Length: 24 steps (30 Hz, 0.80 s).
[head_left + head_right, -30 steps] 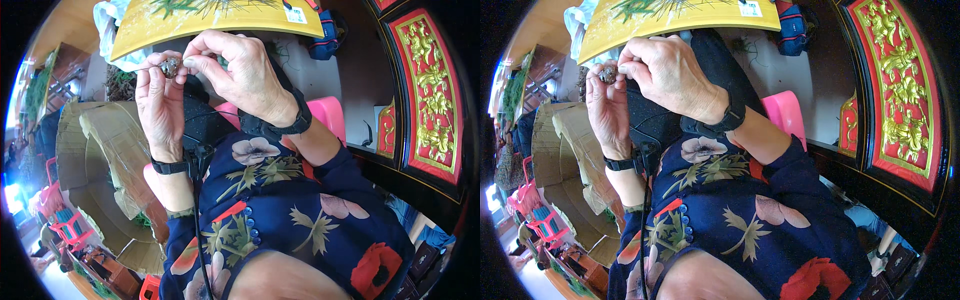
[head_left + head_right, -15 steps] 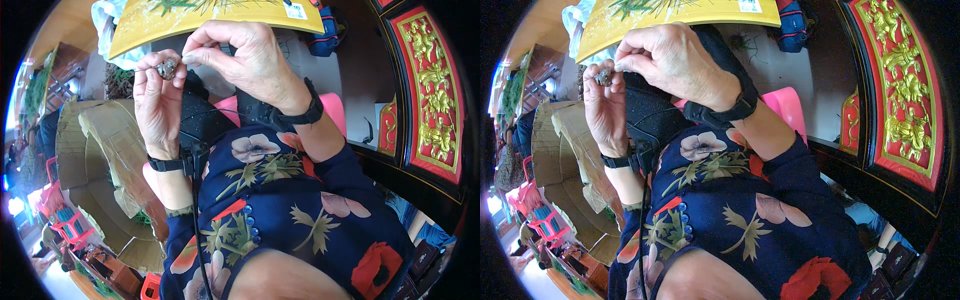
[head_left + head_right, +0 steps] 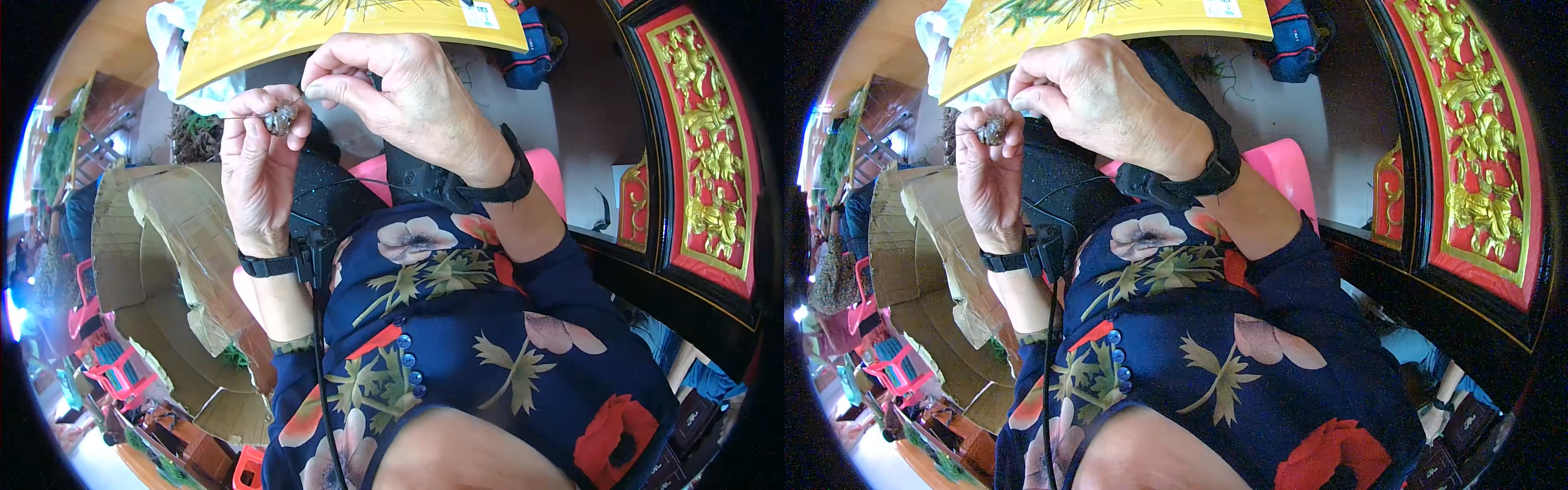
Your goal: Assembling artificial plant branches by attaching green plastic needles to wire stems and trimming them with wire cutters.
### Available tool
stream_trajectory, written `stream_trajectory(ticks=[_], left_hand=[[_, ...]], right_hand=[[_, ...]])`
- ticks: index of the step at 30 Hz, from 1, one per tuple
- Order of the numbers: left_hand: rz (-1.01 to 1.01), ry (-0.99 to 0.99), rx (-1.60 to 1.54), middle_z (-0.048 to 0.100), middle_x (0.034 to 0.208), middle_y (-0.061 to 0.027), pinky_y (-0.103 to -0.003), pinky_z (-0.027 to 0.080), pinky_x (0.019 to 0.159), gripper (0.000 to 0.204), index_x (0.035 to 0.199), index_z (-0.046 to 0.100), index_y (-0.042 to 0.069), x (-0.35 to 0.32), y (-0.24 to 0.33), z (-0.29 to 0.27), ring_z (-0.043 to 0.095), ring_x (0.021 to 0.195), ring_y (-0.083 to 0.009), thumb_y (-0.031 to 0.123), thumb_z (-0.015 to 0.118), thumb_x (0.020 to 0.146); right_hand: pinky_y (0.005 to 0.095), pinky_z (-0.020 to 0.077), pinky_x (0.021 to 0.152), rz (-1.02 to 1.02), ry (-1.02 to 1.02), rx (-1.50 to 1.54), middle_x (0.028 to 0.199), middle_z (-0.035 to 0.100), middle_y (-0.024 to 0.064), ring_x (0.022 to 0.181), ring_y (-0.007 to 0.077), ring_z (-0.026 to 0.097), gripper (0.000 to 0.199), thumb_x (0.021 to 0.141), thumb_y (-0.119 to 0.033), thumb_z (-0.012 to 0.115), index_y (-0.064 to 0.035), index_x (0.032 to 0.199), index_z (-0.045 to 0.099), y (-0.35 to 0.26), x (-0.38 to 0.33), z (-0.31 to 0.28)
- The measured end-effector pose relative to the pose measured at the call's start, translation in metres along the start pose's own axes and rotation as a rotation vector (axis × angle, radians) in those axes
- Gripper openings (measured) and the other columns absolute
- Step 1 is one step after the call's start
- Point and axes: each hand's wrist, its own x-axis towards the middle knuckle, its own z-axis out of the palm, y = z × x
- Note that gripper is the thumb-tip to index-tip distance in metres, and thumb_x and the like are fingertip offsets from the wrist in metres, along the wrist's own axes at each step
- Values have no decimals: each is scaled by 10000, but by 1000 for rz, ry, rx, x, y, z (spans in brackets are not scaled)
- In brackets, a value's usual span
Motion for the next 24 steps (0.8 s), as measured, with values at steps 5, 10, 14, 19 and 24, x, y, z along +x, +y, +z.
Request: stream_trajectory(ticks=[5, 10, 14, 19, 24], left_hand=[[-83, 49, 4, 560, 1078, -165, -262, 422, 733, 169, 1049, 515, 47, -3, 4, 6, 506, 843, -190, 183, 492, 952], [-237, 66, -61, 576, 1047, -183, -249, 426, 722, 146, 1032, 516, 35, -9, 16, 0, 514, 828, -182, 149, 503, 941], [-269, 76, -130, 592, 1024, -188, -221, 433, 706, 136, 1021, 518, 29, -19, 25, -15, 533, 819, -166, 120, 529, 920], [-280, 248, -103, 610, 996, -169, -182, 431, 655, 151, 1020, 521, 28, -30, 32, -20, 551, 774, -129, 86, 565, 888], [-253, 403, -133, 618, 971, -149, -176, 423, 628, 171, 1037, 523, 36, -36, 35, -23, 555, 748, -109, 68, 576, 877]], right_hand=[[213, 485, 608, -10, -10, -31, 720, 638, 51, 671, 114, 627, 57, 840, -34, 595, -20, 859, 647, 0, 0, -2], [212, 489, 621, -53, -41, -89, 732, 644, 54, 685, 112, 631, 50, 834, -42, 612, -25, 863, 649, -1, -1, 3], [207, 493, 645, -15, -45, -35, 769, 653, 47, 713, 99, 631, 106, 838, -58, 625, -24, 936, 646, -7, -2, 20], [194, 488, 701, 359, -10, 399, 837, 652, 38, 770, 86, 622, 226, 852, -76, 627, -19, 1070, 618, -8, -7, 49], [188, 474, 720, 439, -82, 667, 852, 636, 43, 769, 84, 603, 219, 863, -80, 616, -6, 1069, 629, -5, -8, 70]])
